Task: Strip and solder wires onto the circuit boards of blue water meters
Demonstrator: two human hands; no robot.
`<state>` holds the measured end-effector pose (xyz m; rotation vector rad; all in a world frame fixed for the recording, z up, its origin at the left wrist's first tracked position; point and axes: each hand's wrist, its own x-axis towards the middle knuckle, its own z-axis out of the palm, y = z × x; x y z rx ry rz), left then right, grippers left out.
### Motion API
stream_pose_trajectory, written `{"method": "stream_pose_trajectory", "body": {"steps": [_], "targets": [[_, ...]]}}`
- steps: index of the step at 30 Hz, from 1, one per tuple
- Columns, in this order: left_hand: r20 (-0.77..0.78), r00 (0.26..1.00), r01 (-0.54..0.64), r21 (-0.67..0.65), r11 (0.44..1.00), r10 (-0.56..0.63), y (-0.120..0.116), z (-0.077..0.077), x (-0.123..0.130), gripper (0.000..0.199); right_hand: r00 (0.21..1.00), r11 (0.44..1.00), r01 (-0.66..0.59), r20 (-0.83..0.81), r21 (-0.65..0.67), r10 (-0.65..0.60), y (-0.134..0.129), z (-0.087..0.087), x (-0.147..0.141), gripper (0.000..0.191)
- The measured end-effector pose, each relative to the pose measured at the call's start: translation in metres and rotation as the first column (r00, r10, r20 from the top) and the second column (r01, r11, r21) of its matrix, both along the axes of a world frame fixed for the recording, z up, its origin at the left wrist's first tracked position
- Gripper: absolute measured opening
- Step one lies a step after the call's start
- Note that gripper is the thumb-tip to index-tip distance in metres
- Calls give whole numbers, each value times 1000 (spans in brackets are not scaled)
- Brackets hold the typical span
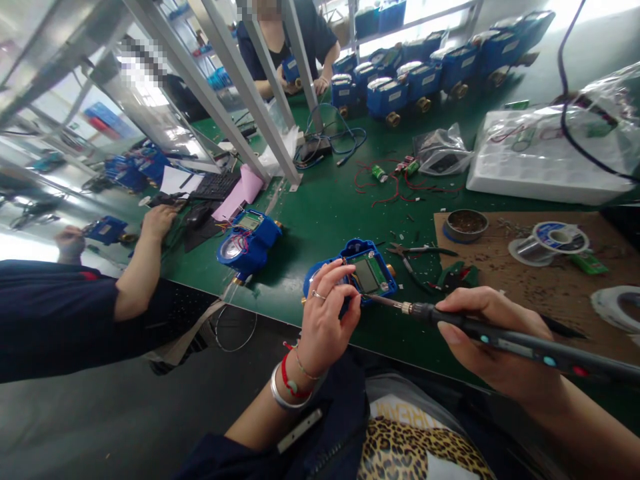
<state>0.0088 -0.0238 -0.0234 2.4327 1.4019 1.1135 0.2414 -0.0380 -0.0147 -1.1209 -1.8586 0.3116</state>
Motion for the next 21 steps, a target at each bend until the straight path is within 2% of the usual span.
{"method": "stream_pose_trajectory", "body": {"steps": [11,16,21], "targets": [[30,1000,8,-12,1000,-7,-1,1,-1,11,982,973,-170,111,154,154,-6,3,-2,22],[56,998,24,1,1000,-24,-2,0,-1,13,994,990,-94,63,109,88,-9,2,-4,19],[121,992,31,25,999,-34,-2,-2,-3,15,999,999,33,18,28,-34,-9,6,-1,7]]}}
